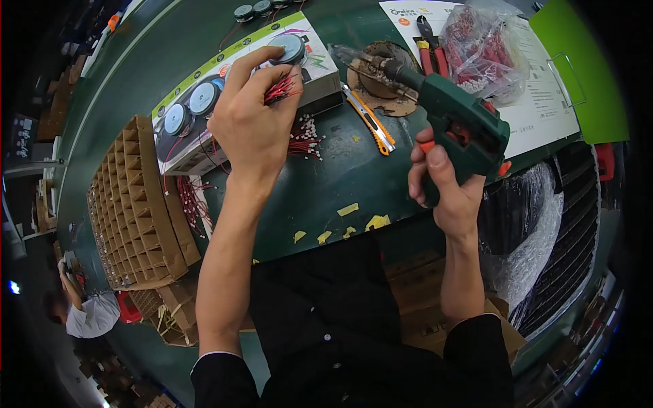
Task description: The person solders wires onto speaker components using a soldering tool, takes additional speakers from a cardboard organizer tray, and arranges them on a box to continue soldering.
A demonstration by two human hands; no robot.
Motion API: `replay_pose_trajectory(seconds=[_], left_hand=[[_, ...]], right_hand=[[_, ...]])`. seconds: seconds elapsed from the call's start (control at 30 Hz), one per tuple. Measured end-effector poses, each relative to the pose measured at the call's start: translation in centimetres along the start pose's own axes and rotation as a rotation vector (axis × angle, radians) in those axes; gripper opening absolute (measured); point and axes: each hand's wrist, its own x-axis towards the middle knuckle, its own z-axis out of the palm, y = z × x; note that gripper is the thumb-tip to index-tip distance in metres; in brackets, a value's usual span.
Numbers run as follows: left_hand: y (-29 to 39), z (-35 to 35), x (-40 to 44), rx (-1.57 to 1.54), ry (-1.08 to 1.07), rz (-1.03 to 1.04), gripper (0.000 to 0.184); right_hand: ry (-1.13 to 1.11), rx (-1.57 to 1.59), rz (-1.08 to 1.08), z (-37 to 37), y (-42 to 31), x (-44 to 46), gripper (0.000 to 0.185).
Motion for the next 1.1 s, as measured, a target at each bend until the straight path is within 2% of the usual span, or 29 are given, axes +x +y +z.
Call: replay_pose_trajectory(seconds=[0.13,0.23,0.3,0.37,0.4,0.43,0.5,0.53,0.57,0.6,0.63,0.7,0.73,0.77,0.8,0.83,0.87,0.9,0.93,0.97,1.03,1.1], left_hand=[[-0.1,0.0,-0.1,0.019,0.005,0.012,0.011],[0.7,-0.9,-0.2,0.056,0.023,0.042,0.014],[1.9,-2.6,-1.1,0.046,0.088,0.105,0.022],[3.7,-5.2,-4.6,-0.026,-0.147,0.056,0.026],[3.4,-5.9,-6.0,0.037,-0.294,0.173,0.03],[3.1,-6.0,-7.6,0.086,-0.4,0.132,0.038],[0.8,-5.2,-9.4,0.064,-0.508,-0.009,0.044],[0.0,-5.3,-9.8,0.104,-0.574,-0.069,0.054],[-0.1,-5.5,-10.0,0.099,-0.565,-0.065,0.054],[0.2,-5.8,-10.0,0.105,-0.496,-0.025,0.058],[0.5,-6.4,-10.1,0.113,-0.426,0.013,0.062],[1.5,-9.0,-10.4,0.068,-0.412,0.089,0.058],[1.2,-10.7,-10.2,0.042,-0.393,0.16,0.054],[0.3,-12.7,-9.6,0.07,-0.34,0.213,0.04],[-1.3,-14.4,-8.4,0.083,-0.257,0.237,0.028],[-3.0,-15.6,-6.8,0.047,-0.185,0.158,0.018],[-4.8,-16.2,-4.7,0.031,-0.14,0.042,0.016],[-6.4,-16.2,-2.6,0.033,-0.139,-0.098,0.02],[-7.9,-15.5,-0.8,0.079,-0.177,-0.084,0.026],[-9.1,-14.8,0.6,0.121,-0.214,-0.064,0.032],[-9.9,-12.9,1.9,0.019,-0.424,0.003,0.044],[-9.9,-11.5,2.3,0.059,-0.486,0.036,0.05]], right_hand=[[-0.059,-0.043,-0.009,0.4,0.4,0.1,0.036],[0.032,0.083,0.035,-0.1,1.2,0.5,0.039],[0.089,0.132,0.157,-2.0,1.8,1.2,0.042],[0.068,0.223,0.189,-3.5,1.9,1.4,0.038],[0.131,0.264,0.267,-3.6,1.7,1.4,0.039],[0.19,0.307,0.342,-3.7,1.4,1.5,0.039],[0.176,0.32,0.351,-4.5,0.7,1.2,0.036],[0.136,0.154,0.37,-5.1,0.4,1.1,0.035],[0.099,-0.013,0.392,-5.5,0.0,1.0,0.034],[0.121,-0.186,0.466,-5.5,-1.0,1.0,0.038],[0.121,-0.19,0.459,-5.8,-1.5,1.2,0.038],[0.024,-0.736,0.538,-6.8,-2.4,1.9,0.046],[0.006,-0.896,0.486,-7.6,-2.1,2.1,0.053],[0.0,-0.904,0.476,-7.8,-2.6,2.2,0.053],[-0.042,-1.099,0.442,-7.7,-3.3,2.2,0.053],[-0.093,-1.291,0.394,-7.1,-3.9,2.6,0.053],[-0.038,-1.38,0.22,-6.3,-4.5,3.1,0.044],[-0.041,-1.247,0.02,-4.2,-5.2,4.1,0.038],[-0.039,-1.103,-0.158,-1.5,-6.0,4.8,0.032],[-0.152,-1.015,-0.253,1.6,-6.6,5.8,0.02],[-0.457,-1.133,-0.752,7.9,-7.0,8.1,0.032],[-0.668,-1.238,-0.854,11.9,-5.2,10.7,0.047]])
